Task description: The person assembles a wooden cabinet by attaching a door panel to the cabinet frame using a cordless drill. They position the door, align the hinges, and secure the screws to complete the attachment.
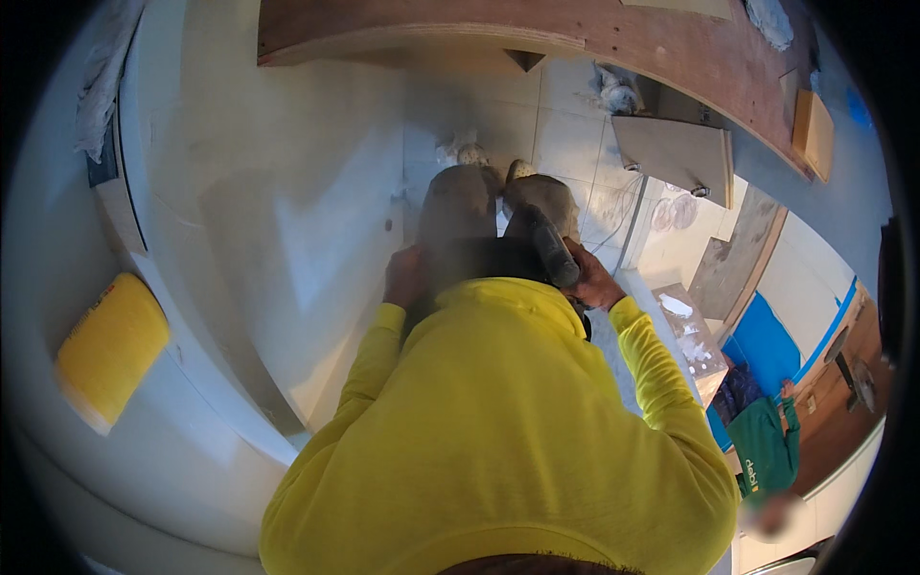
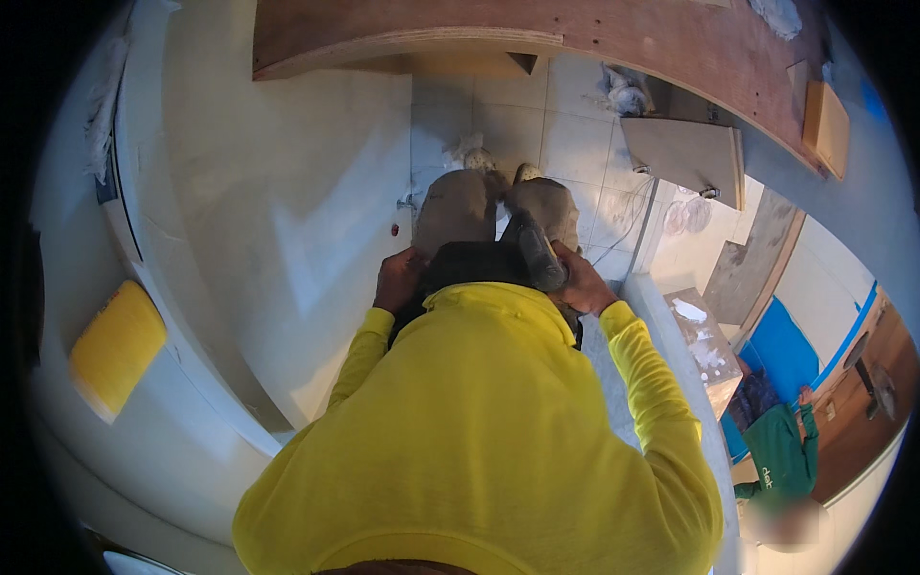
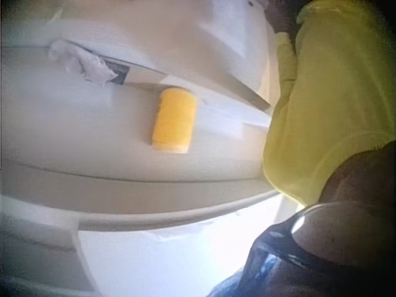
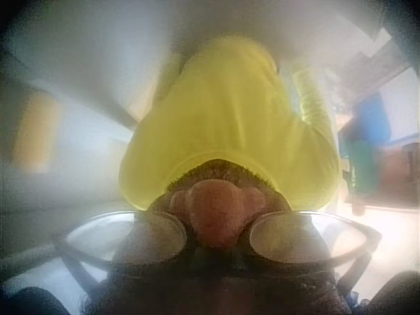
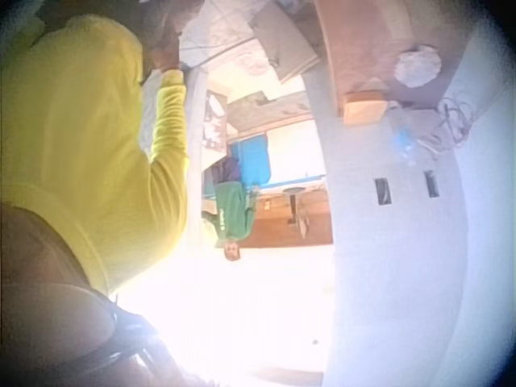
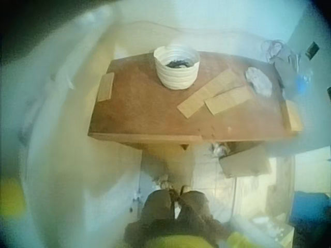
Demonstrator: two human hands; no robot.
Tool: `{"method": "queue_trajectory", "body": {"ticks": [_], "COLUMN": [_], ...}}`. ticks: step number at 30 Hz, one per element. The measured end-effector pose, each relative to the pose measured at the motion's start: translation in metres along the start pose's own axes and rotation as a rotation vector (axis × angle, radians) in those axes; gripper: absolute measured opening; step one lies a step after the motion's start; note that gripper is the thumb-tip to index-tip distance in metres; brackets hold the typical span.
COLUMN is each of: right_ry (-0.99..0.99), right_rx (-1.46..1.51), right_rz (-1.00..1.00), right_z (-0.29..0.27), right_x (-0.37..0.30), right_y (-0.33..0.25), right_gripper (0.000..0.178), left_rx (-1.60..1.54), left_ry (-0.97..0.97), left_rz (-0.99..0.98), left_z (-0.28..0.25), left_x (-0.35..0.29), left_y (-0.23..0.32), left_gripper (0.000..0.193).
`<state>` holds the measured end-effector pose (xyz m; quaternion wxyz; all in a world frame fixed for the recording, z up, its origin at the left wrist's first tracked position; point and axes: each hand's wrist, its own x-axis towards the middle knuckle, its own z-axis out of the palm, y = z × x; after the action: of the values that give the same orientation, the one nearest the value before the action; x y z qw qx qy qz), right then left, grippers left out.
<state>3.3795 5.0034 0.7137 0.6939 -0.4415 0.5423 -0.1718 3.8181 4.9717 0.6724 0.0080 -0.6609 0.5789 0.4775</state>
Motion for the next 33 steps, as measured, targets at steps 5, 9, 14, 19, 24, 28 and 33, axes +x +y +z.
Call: {"method": "queue_trajectory", "body": {"ticks": [5, 9, 14, 19, 24, 28, 33], "right_ry": [0.004, -0.006, -0.056, -0.125, -0.097, -0.094, 0.082], "right_rx": [-0.14, -0.197, 0.278, 0.428, 0.171, 0.217, -0.162], "right_rz": [0.198, 0.283, 0.225, 0.143, 0.206, 0.194, -0.064], "right_z": [-0.014, -0.019, -0.018, -0.027, -0.032, -0.031, -0.038], "right_x": [-0.01, -0.021, -0.043, -0.051, -0.038, -0.002, 0.087], "right_y": [-0.003, 0.004, 0.068, 0.073, 0.083, 0.078, 0.116], "right_gripper": [0.076, 0.081, 0.109, 0.102, 0.096, 0.093, 0.083], "left_rx": [0.088, 0.154, -0.136, -0.037, -0.915, -1.528, -1.686], "left_ry": [-0.09, 0.091, -0.16, -0.235, -0.217, -0.277, -0.274], "left_rz": [0.125, 0.264, 0.118, -0.103, -0.36, -0.273, -0.138], "left_z": [0.003, 0.047, 0.034, 0.014, 0.004, -0.044, -0.045], "left_x": [0.0, 0.004, -0.02, -0.066, -0.029, 0.04, 0.137], "left_y": [0.012, -0.013, -0.001, 0.074, 0.063, 0.103, 0.106], "left_gripper": [0.032, 0.028, 0.022, 0.021, 0.027, 0.038, 0.04]}}
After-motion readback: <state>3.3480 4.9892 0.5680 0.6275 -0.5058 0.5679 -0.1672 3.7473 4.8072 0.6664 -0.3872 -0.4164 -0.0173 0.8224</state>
